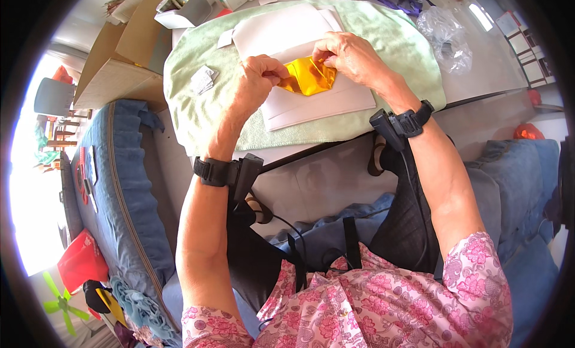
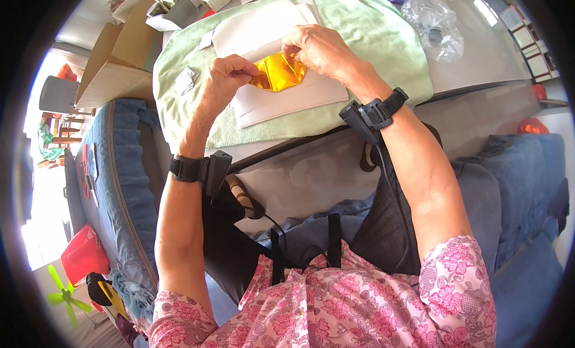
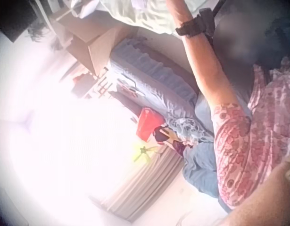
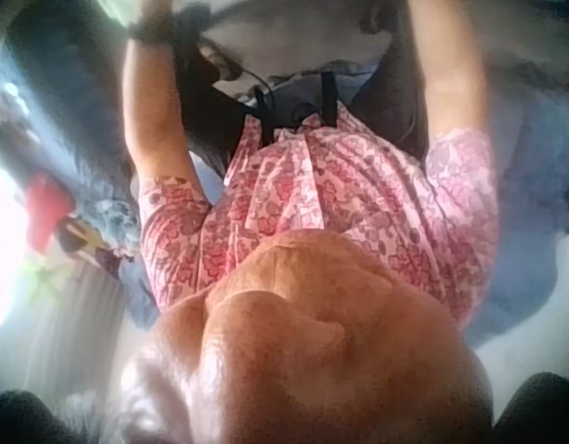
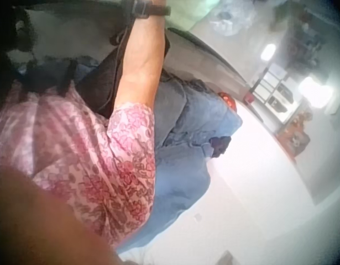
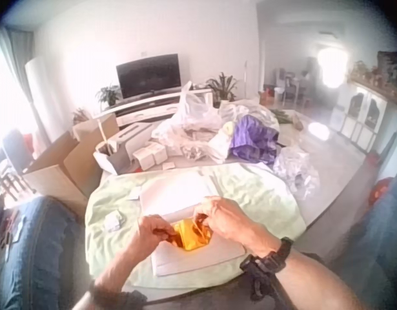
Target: The person folds a yellow sheet of paper on a light green towel, repeatedly creasing and adjusting the folds to form a compact shape. The person smooths the paper with both hands and continues folding until the paper is fully folded.
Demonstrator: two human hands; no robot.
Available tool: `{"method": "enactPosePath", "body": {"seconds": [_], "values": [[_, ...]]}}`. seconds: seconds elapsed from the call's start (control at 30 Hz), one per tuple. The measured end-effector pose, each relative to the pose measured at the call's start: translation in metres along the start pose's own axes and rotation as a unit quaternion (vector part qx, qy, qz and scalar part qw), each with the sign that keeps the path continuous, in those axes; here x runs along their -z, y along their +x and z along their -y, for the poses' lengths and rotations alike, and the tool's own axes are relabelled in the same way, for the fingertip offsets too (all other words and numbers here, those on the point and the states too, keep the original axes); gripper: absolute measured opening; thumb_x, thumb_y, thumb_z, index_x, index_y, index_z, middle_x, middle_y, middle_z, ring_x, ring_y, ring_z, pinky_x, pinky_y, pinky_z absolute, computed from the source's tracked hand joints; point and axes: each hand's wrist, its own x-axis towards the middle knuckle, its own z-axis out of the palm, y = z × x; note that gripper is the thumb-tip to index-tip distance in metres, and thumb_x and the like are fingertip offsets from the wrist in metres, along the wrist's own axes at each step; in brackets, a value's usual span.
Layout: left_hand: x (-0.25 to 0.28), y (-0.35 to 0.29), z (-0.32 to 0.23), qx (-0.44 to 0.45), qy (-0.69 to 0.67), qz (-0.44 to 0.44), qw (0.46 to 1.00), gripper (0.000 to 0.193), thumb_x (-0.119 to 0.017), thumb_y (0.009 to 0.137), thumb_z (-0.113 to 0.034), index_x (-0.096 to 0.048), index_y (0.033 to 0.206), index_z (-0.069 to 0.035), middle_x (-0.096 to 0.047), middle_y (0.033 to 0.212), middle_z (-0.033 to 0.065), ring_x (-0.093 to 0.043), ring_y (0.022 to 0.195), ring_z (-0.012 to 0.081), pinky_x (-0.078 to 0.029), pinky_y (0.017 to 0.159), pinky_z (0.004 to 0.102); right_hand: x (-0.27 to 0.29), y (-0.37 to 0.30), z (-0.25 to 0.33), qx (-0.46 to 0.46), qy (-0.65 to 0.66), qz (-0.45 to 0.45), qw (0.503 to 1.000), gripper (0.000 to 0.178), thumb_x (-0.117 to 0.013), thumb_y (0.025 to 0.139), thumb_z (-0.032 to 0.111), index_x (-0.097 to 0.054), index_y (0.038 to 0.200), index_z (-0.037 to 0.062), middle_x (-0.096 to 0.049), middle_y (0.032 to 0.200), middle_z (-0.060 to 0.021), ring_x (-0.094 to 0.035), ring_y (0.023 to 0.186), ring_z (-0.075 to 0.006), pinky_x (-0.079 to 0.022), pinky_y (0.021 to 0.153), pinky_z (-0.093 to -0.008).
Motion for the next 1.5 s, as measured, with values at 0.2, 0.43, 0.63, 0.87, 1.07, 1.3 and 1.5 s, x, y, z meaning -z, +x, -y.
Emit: {"method": "enactPosePath", "body": {"seconds": [0.2,0.43,0.63,0.87,1.07,1.3,1.5], "values": [[0.002,0.003,-0.004,0.028,-0.009,0.002,1.000,0.023,-0.062,0.080,0.014,-0.076,0.094,0.003,-0.073,0.091,0.0085,-0.069,0.086,0.0169,-0.056,0.082,0.0279,-0.001,0.003,0.001,-0.015,-0.009,0.004,1.000,0.017,-0.065,0.085,0.000,-0.071,0.100,0.0054,-0.071,0.100,-0.0047,-0.068,0.093,-0.0220,-0.055,0.085,-0.0335],[0.001,0.005,-0.002,0.021,0.018,0.007,1.000,0.025,-0.060,0.081,0.015,-0.075,0.096,0.003,-0.074,0.092,0.0082,-0.068,0.088,0.0160,-0.057,0.082,0.0279,-0.001,0.004,0.000,-0.017,-0.006,-0.007,1.000,0.018,-0.065,0.083,-0.001,-0.071,0.099,0.0061,-0.072,0.099,-0.0043,-0.068,0.094,-0.0219,-0.055,0.085,-0.0332],[0.000,0.005,-0.002,0.028,0.009,0.003,1.000,0.026,-0.059,0.080,0.016,-0.075,0.095,0.002,-0.074,0.092,0.0080,-0.068,0.088,0.0158,-0.057,0.081,0.0278,-0.005,0.007,0.000,-0.016,-0.018,-0.019,1.000,0.019,-0.063,0.083,-0.003,-0.071,0.097,0.0060,-0.071,0.096,-0.0044,-0.068,0.094,-0.0227,-0.055,0.084,-0.0333],[0.002,0.008,0.005,-0.001,0.048,0.004,0.999,0.035,-0.065,0.076,0.016,-0.073,0.105,-0.001,-0.066,0.105,0.0093,-0.067,0.096,0.0191,-0.056,0.084,0.0286,-0.010,0.010,-0.006,0.005,-0.055,-0.054,0.997,0.032,-0.065,0.081,-0.006,-0.069,0.110,0.0078,-0.065,0.111,-0.0084,-0.064,0.106,-0.0260,-0.053,0.094,-0.0356],[0.004,0.005,0.008,-0.091,0.195,-0.106,0.971,0.052,-0.077,0.071,0.006,-0.067,0.121,-0.004,-0.058,0.121,0.0124,-0.058,0.116,0.0278,-0.049,0.099,0.0367,-0.013,0.007,-0.011,0.070,-0.087,-0.102,0.989,0.051,-0.066,0.081,-0.008,-0.062,0.129,0.0079,-0.059,0.127,-0.0107,-0.053,0.125,-0.0287,-0.042,0.112,-0.0382],[0.011,0.010,0.011,-0.036,0.152,-0.039,0.987,0.051,-0.080,0.068,0.001,-0.068,0.118,-0.001,-0.062,0.112,0.0121,-0.059,0.112,0.0276,-0.049,0.100,0.0376,-0.013,0.009,-0.010,0.031,-0.065,-0.092,0.993,0.046,-0.071,0.079,-0.005,-0.064,0.122,0.0086,-0.062,0.121,-0.0097,-0.056,0.118,-0.0290,-0.045,0.107,-0.0388],[0.011,0.008,0.009,-0.031,0.169,-0.055,0.984,0.037,-0.081,0.067,0.000,-0.068,0.101,0.000,-0.062,0.101,0.0096,-0.059,0.099,0.0244,-0.051,0.091,0.0359,-0.013,0.010,-0.015,0.079,-0.097,-0.131,0.983,0.033,-0.076,0.073,-0.004,-0.066,0.103,0.0074,-0.065,0.106,-0.0078,-0.061,0.103,-0.0288,-0.051,0.094,-0.0408]]}}
